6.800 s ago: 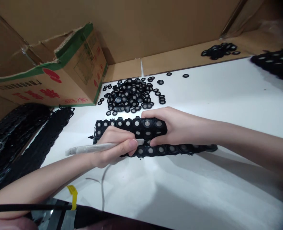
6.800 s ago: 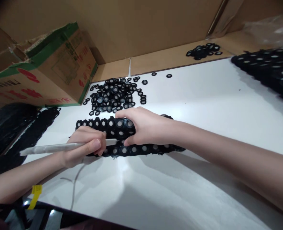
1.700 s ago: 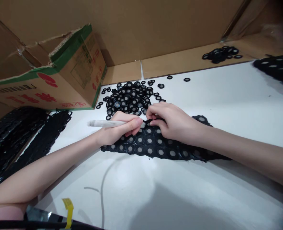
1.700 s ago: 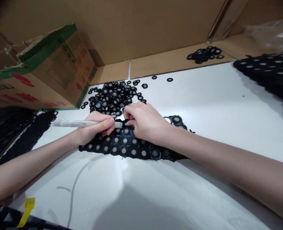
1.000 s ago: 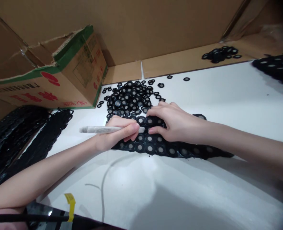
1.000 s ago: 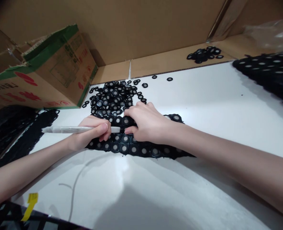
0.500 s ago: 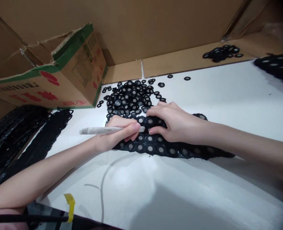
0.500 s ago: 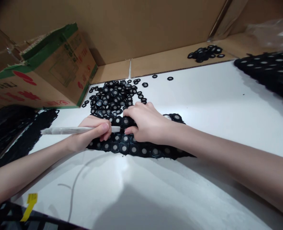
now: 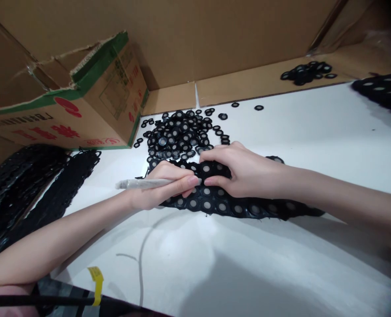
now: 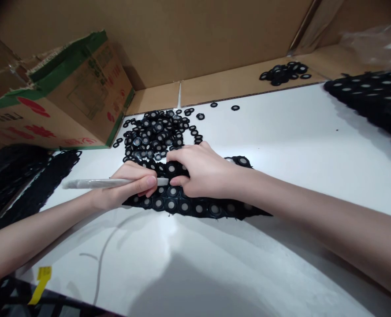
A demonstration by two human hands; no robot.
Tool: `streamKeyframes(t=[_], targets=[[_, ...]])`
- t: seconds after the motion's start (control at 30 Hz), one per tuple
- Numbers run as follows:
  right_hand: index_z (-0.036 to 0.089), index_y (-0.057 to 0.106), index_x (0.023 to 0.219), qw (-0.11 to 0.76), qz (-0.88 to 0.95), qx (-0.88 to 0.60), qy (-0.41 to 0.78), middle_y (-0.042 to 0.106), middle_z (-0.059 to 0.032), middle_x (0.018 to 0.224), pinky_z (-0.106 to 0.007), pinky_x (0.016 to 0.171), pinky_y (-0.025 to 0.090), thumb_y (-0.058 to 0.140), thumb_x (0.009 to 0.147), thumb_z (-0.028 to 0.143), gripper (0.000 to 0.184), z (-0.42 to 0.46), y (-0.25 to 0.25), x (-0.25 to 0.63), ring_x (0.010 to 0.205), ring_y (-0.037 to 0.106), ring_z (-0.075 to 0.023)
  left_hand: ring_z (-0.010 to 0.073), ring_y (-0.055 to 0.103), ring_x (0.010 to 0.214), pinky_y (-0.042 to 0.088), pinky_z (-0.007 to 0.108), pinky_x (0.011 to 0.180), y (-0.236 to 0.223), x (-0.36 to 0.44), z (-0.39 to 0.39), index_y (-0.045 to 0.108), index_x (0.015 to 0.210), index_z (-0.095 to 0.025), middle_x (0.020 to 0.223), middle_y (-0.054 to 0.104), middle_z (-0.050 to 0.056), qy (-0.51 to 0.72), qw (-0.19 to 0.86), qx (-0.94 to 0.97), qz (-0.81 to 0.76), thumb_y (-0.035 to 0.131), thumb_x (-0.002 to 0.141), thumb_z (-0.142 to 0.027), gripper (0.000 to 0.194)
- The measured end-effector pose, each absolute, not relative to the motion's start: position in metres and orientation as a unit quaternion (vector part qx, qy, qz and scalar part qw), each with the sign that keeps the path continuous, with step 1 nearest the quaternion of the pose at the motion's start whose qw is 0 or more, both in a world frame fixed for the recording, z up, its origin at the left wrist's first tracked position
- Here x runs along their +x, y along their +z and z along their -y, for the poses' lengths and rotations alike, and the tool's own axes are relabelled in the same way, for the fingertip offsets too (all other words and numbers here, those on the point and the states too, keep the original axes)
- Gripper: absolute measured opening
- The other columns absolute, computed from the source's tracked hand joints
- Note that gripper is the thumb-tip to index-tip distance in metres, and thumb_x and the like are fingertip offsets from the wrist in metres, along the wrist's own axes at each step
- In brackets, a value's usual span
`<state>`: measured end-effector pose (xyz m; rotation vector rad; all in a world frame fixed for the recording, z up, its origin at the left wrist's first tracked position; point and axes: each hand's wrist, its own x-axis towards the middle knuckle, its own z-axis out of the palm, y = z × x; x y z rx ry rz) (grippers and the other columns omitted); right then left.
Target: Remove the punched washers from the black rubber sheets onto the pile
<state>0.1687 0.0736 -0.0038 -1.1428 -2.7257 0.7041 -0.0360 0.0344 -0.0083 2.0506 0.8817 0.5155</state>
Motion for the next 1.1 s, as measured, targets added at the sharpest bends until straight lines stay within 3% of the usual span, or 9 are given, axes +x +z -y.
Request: streamKeyframes(t=[0.13, 0.23, 0.37, 0.63, 0.83, 1.1], targets=[[0.023, 0.061, 0.103, 0.030, 0.883, -0.391, 0.257, 0.068, -0.0031, 0.080, -0.031, 0.063, 0.041, 0.072, 0.071, 0.039, 0.038, -0.072, 0.003, 0.169, 0.082, 0.061, -0.0258, 0.0079, 0.043, 0.053, 0.036, 0.021, 0.056, -0.011, -0.036, -0.031, 0.052, 0.061, -0.015, 0.056, 0.047, -0.003, 0.243, 0.383, 0.820, -0.348, 0.039, 0.099, -0.026, 0.042], [0.024, 0.061, 0.111, 0.032, 0.880, -0.400, 0.254, 0.069, -0.0032, 0.087, -0.029, 0.062, 0.042, 0.075, 0.067, 0.038, 0.049, -0.072, 0.003, 0.170, 0.081, 0.062, -0.0244, 0.0090, 0.044, 0.053, 0.036, 0.023, 0.055, -0.009, -0.036, -0.025, 0.053, 0.062, -0.015, 0.057, 0.050, -0.001, 0.256, 0.367, 0.822, -0.352, 0.040, 0.099, -0.026, 0.041], [0.025, 0.061, 0.111, 0.047, 0.872, -0.402, 0.276, 0.070, -0.0031, 0.098, -0.029, 0.064, 0.045, 0.076, 0.065, 0.036, 0.050, -0.072, 0.003, 0.170, 0.081, 0.063, -0.0224, 0.0107, 0.041, 0.049, 0.033, 0.027, 0.051, -0.003, -0.038, -0.012, 0.052, 0.059, -0.016, 0.054, 0.047, 0.000, 0.277, 0.366, 0.804, -0.378, 0.038, 0.099, -0.030, 0.044], [0.022, 0.060, 0.111, 0.085, 0.871, -0.377, 0.302, 0.068, -0.0041, 0.109, -0.032, 0.073, 0.050, 0.074, 0.062, 0.030, 0.052, -0.073, 0.000, 0.172, 0.092, 0.064, -0.0242, 0.0128, 0.043, 0.051, 0.034, 0.028, 0.051, -0.007, -0.038, -0.004, 0.052, 0.058, -0.016, 0.055, 0.049, 0.002, 0.245, 0.458, 0.765, -0.381, 0.039, 0.098, -0.038, 0.047], [0.022, 0.062, 0.111, 0.086, 0.872, -0.374, 0.305, 0.069, -0.0032, 0.108, -0.032, 0.074, 0.051, 0.074, 0.061, 0.030, 0.052, -0.073, 0.000, 0.172, 0.092, 0.064, -0.0243, 0.0123, 0.042, 0.050, 0.032, 0.029, 0.050, -0.012, -0.038, -0.005, 0.052, 0.059, -0.016, 0.055, 0.049, 0.002, 0.268, 0.452, 0.767, -0.369, 0.038, 0.098, -0.035, 0.045], [0.022, 0.061, 0.119, 0.085, 0.871, -0.376, 0.305, 0.068, -0.0051, 0.116, -0.035, 0.080, 0.053, 0.074, 0.061, 0.029, 0.060, -0.073, -0.001, 0.172, 0.099, 0.064, -0.0263, 0.0125, 0.041, 0.049, 0.030, 0.030, 0.049, -0.009, -0.037, -0.003, 0.050, 0.057, -0.017, 0.053, 0.047, 0.002, 0.251, 0.452, 0.756, -0.400, 0.038, 0.097, -0.046, 0.051]])
